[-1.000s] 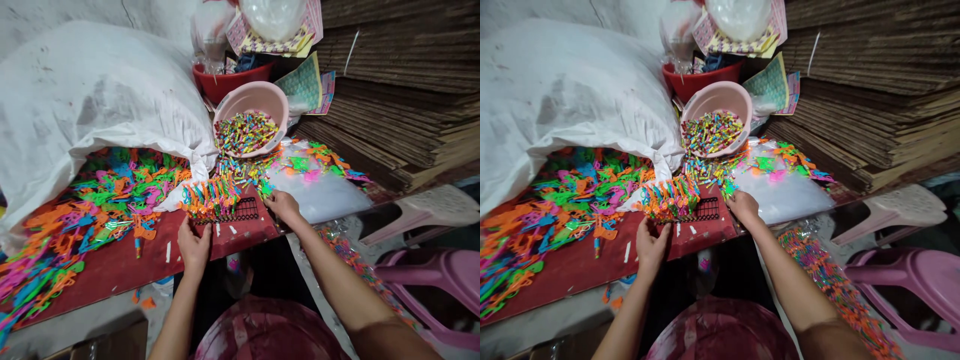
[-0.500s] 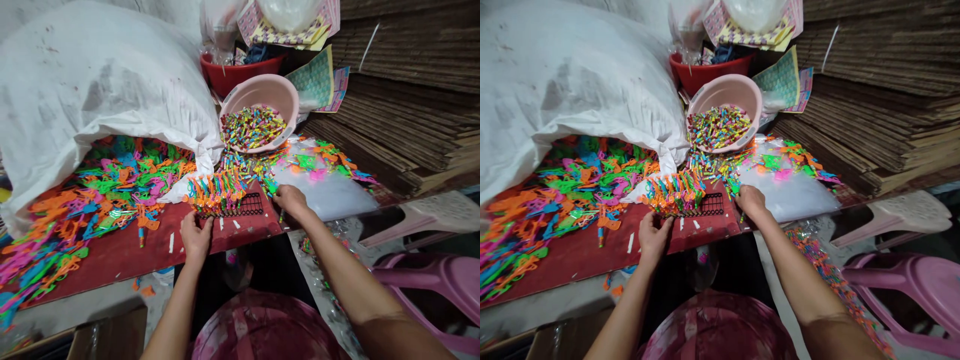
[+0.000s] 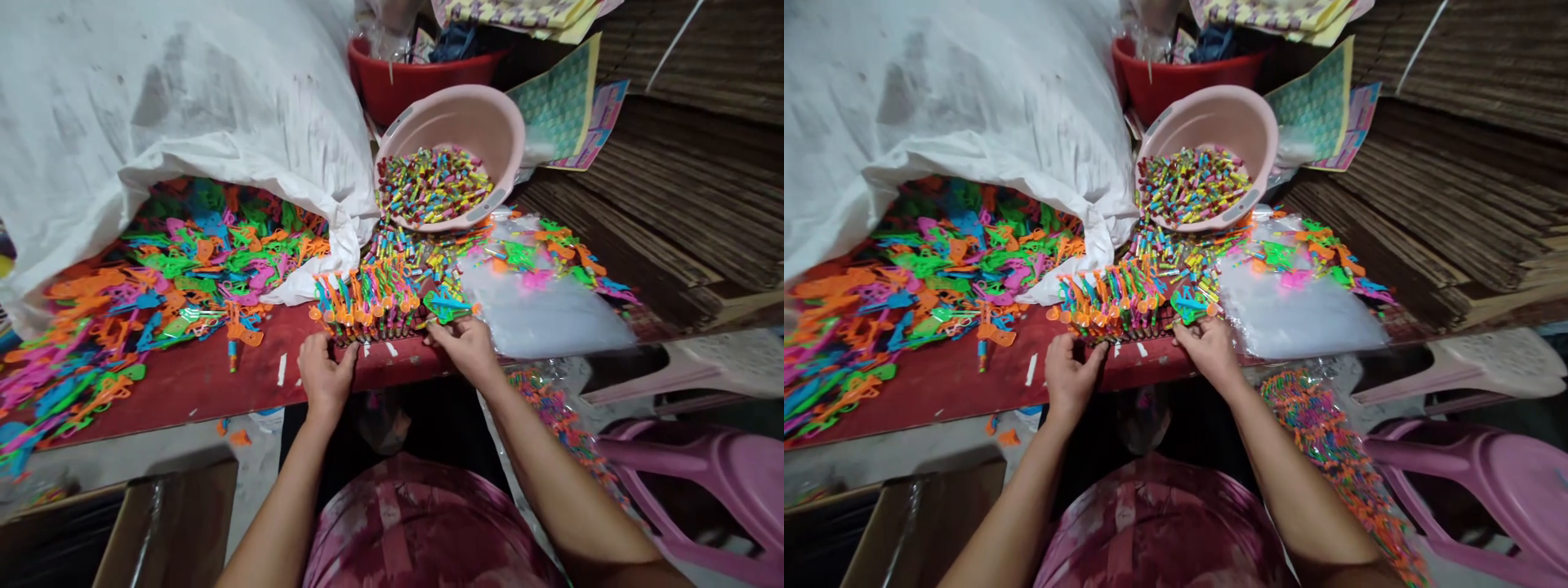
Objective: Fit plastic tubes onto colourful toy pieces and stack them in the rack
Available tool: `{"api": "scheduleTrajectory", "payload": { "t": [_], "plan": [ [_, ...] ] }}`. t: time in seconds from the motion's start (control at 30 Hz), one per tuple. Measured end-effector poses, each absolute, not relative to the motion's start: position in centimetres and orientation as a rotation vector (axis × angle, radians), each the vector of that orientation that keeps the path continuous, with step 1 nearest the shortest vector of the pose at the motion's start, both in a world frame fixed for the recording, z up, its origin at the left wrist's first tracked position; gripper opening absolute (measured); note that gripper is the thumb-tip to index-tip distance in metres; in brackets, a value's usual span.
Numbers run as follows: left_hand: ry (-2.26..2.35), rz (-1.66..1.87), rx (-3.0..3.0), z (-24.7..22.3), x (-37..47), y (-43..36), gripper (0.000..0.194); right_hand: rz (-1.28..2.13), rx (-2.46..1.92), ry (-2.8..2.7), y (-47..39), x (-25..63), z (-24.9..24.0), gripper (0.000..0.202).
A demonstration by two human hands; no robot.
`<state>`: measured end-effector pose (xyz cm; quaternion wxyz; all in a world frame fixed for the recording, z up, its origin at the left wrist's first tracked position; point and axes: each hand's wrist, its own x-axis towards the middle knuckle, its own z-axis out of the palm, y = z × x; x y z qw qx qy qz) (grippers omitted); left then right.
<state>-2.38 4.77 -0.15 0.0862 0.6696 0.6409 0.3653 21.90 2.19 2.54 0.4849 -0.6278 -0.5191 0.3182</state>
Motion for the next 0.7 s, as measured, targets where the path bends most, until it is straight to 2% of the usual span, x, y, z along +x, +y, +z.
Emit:
{"api": "scheduleTrajectory", "payload": {
  "t": [0.3, 0.43, 0.7],
  "plan": [
    [1.934, 1.05, 1.988, -0.12, -2.31, 4.88, 0.026, 0.391, -1.677, -1.634, 2.66, 21.59, 2.54, 0.029],
    [1.949, 1.038, 1.985, 0.0, -2.24, 4.85, 0.027, 0.169, -1.585, -1.856, 2.59, 21.38, 2.97, 0.027],
    [1.942, 1.023, 1.968, -0.08, -2.24, 4.87, 0.025, 0.035, -1.567, -2.077, 2.9, 21.29, 3.02, 0.019]
  ]
}}
